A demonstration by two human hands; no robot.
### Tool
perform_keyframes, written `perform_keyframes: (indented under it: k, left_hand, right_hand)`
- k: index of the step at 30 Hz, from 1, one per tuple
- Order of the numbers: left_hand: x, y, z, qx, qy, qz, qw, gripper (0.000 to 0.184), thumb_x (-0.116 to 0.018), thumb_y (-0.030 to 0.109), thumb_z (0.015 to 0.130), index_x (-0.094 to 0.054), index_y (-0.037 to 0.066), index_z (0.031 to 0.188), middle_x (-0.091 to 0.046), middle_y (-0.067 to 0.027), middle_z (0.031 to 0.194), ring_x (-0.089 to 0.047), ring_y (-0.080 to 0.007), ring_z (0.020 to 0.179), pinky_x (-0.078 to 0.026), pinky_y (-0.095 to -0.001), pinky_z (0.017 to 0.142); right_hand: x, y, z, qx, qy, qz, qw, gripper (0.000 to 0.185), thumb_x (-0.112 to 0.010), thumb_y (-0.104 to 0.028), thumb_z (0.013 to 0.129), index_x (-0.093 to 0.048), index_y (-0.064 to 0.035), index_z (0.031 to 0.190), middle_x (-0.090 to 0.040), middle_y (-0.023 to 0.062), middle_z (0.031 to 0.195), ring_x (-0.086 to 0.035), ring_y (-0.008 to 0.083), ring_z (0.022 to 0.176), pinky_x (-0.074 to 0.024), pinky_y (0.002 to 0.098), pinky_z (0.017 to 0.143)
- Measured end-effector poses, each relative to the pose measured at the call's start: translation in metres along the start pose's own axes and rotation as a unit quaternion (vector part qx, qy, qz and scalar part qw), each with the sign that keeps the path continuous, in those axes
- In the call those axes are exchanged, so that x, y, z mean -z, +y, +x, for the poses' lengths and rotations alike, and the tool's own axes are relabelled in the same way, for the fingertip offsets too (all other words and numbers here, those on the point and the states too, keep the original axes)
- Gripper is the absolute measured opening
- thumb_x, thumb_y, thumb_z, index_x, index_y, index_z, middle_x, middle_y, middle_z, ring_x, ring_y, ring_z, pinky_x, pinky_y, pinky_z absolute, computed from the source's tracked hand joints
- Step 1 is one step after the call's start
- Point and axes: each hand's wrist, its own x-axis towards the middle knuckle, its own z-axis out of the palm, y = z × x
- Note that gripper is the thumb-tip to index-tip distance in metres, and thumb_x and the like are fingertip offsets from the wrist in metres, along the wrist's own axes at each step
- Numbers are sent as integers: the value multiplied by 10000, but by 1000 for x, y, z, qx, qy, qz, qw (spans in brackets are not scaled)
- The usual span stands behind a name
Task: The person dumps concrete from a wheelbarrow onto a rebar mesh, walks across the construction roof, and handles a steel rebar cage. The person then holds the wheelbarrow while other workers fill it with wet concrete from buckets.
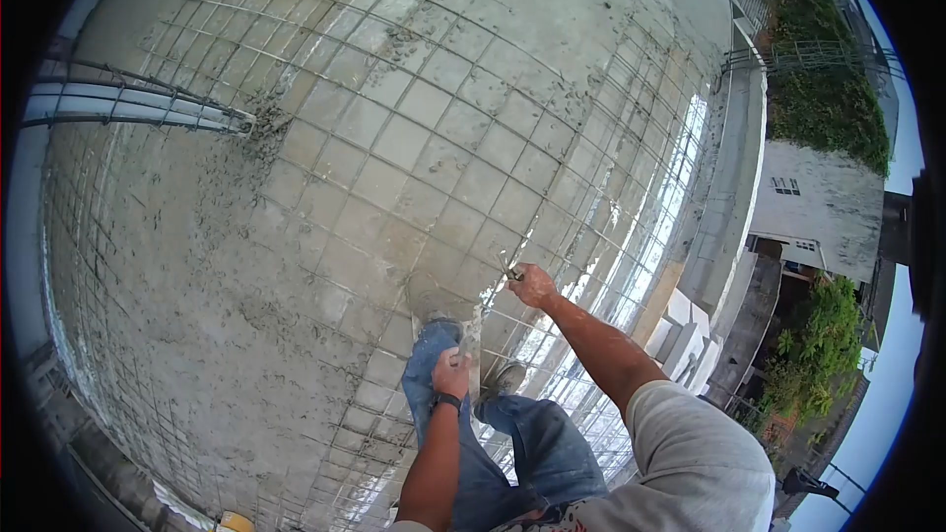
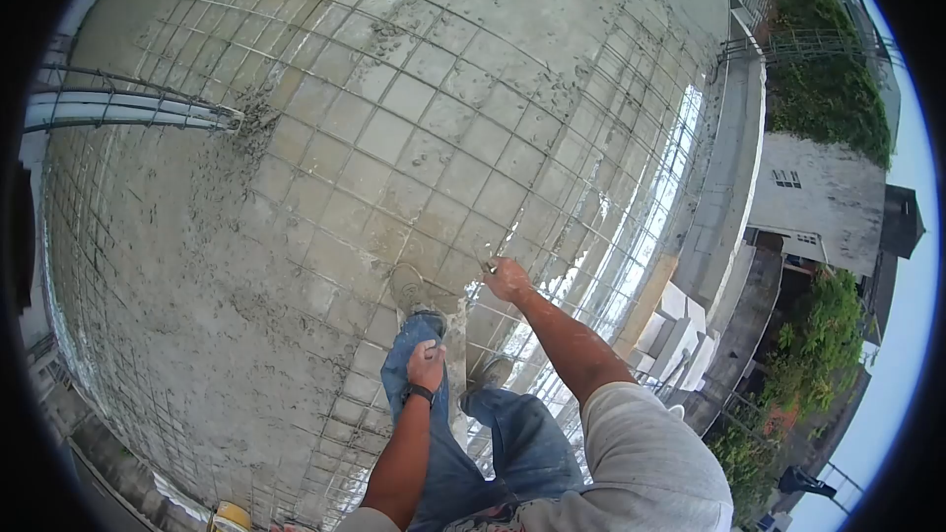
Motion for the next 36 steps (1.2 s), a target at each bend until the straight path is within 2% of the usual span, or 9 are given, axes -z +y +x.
perform_keyframes:
  k: [5,7,15,19,21,27,31,33,36]
  left_hand:
    - [-20,31,-40,-98,-3,75,992,378,-669,303,812,-623,45,1084,-693,-131,983,-663,-283,916,-514,-377,811]
    - [-44,64,-61,-99,-2,64,993,379,-669,305,809,-623,54,1089,-688,-137,1005,-659,-290,933,-511,-379,822]
    - [-129,164,-166,-152,-169,72,971,482,-649,365,849,-575,11,1168,-678,-147,1049,-643,-252,991,-482,-350,877]
    - [-156,186,-171,-144,-221,92,960,474,-661,357,849,-588,13,1167,-671,-146,1060,-647,-219,971,-498,-337,848]
    - [-170,211,-144,-153,-251,96,951,484,-662,360,849,-585,7,1171,-666,-146,1076,-641,-213,985,-496,-334,853]
    - [-226,299,9,-95,-252,163,949,512,-656,411,823,-582,38,1166,-666,-150,1080,-645,-268,985,-493,-357,857]
    - [-274,419,117,-100,-299,220,923,584,-647,427,839,-525,8,1227,-640,-183,1131,-623,-281,1051,-478,-356,897]
    - [-303,456,178,-96,-245,211,941,535,-644,398,823,-539,48,1213,-623,-182,1140,-604,-308,1053,-482,-400,881]
    - [-314,500,206,-109,-230,263,931,522,-636,382,820,-530,63,1218,-607,-183,1148,-596,-330,1041,-482,-428,876]
  right_hand:
    - [23,147,-133,-33,72,78,994,273,-701,-254,786,-646,-18,913,-668,108,743,-638,204,675,-499,359,668]
    - [21,196,-194,-131,34,159,978,420,-707,-330,746,-652,-10,1013,-674,213,909,-658,341,883,-502,404,804]
    - [-11,372,-373,-286,-8,213,934,394,-726,-393,729,-716,-29,879,-683,200,919,-652,335,918,-503,380,838]
    - [-18,451,-355,-271,-126,-20,954,474,-654,-486,768,-718,-35,900,-640,177,1136,-606,287,1066,-450,360,961]
    - [-13,480,-305,-165,-146,-149,964,440,-629,-456,802,-714,-42,924,-659,166,1087,-620,291,1032,-459,371,948]
    - [125,407,-53,-260,68,286,920,248,-708,-302,751,-699,-73,843,-687,126,739,-669,279,753,-515,391,704]
    - [236,310,182,-151,95,276,944,218,-727,-178,764,-653,12,843,-654,117,705,-620,199,605,-499,344,594]
    - [309,236,350,-88,68,146,983,342,-685,-283,783,-660,-25,1007,-670,214,970,-639,377,898,-496,414,789]
    - [322,204,509,-84,122,145,978,412,-667,-291,808,-625,-99,1171,-635,205,1114,-606,358,1045,-477,433,888]
